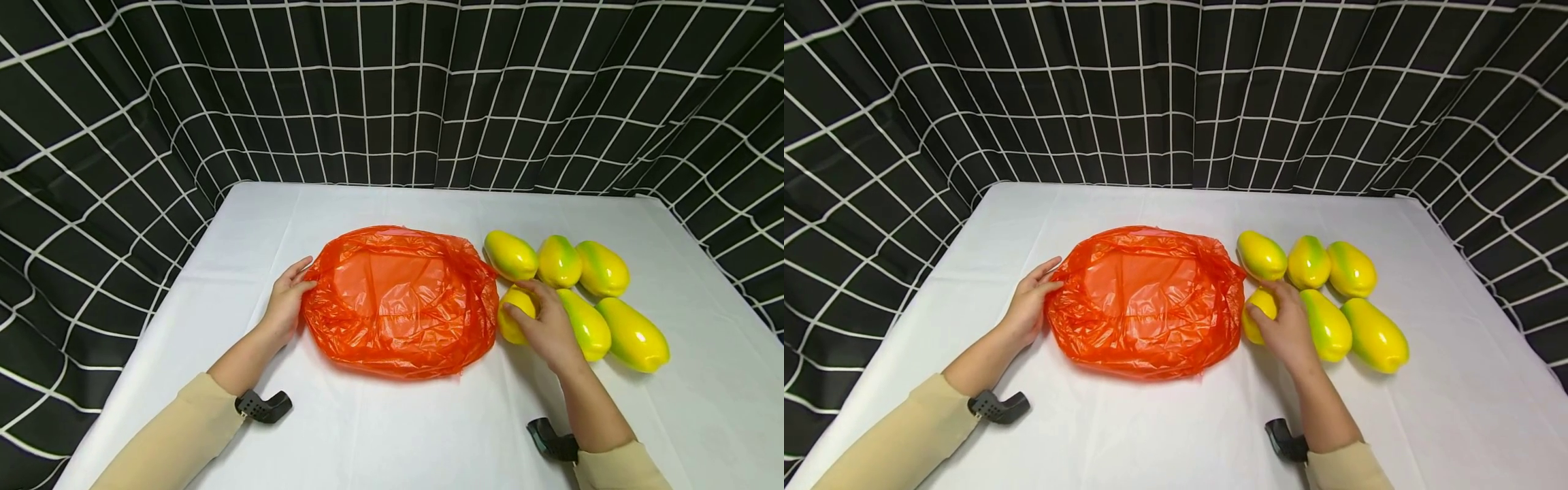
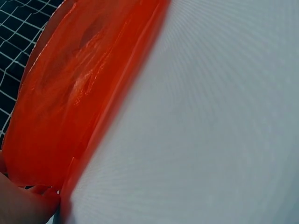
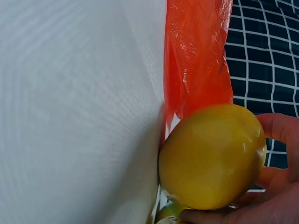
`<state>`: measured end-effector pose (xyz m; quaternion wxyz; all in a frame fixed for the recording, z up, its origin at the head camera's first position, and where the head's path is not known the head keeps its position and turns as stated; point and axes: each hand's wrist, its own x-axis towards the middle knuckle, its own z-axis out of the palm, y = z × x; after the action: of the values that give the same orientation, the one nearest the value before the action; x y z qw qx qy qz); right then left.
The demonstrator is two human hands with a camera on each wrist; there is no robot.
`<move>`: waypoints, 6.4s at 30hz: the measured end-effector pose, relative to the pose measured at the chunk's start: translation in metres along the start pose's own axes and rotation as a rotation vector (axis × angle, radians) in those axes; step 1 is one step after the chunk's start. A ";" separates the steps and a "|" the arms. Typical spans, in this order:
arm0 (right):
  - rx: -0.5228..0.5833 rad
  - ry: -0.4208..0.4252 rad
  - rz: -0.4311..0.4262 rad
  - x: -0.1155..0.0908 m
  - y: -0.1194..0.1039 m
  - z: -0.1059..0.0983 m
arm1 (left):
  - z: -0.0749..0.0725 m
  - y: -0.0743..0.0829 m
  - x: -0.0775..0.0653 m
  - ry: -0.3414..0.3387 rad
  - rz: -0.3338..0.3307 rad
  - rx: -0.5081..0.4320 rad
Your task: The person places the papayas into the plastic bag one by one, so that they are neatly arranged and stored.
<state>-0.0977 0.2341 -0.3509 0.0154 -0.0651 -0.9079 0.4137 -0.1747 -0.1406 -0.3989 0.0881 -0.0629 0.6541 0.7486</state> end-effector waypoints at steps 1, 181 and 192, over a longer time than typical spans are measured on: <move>-0.002 0.000 -0.001 0.000 0.000 0.000 | 0.000 0.000 0.000 -0.002 0.000 -0.001; 0.161 -0.290 -0.103 0.104 -0.134 0.100 | 0.002 0.003 -0.010 -0.115 -0.087 0.120; 0.280 -0.083 -0.042 0.105 -0.111 0.011 | 0.002 0.001 -0.010 -0.136 -0.076 0.116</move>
<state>-0.2140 0.1674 -0.2777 -0.0043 -0.0261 -0.8425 0.5381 -0.1650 -0.1397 -0.3958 0.1639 -0.0315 0.6859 0.7083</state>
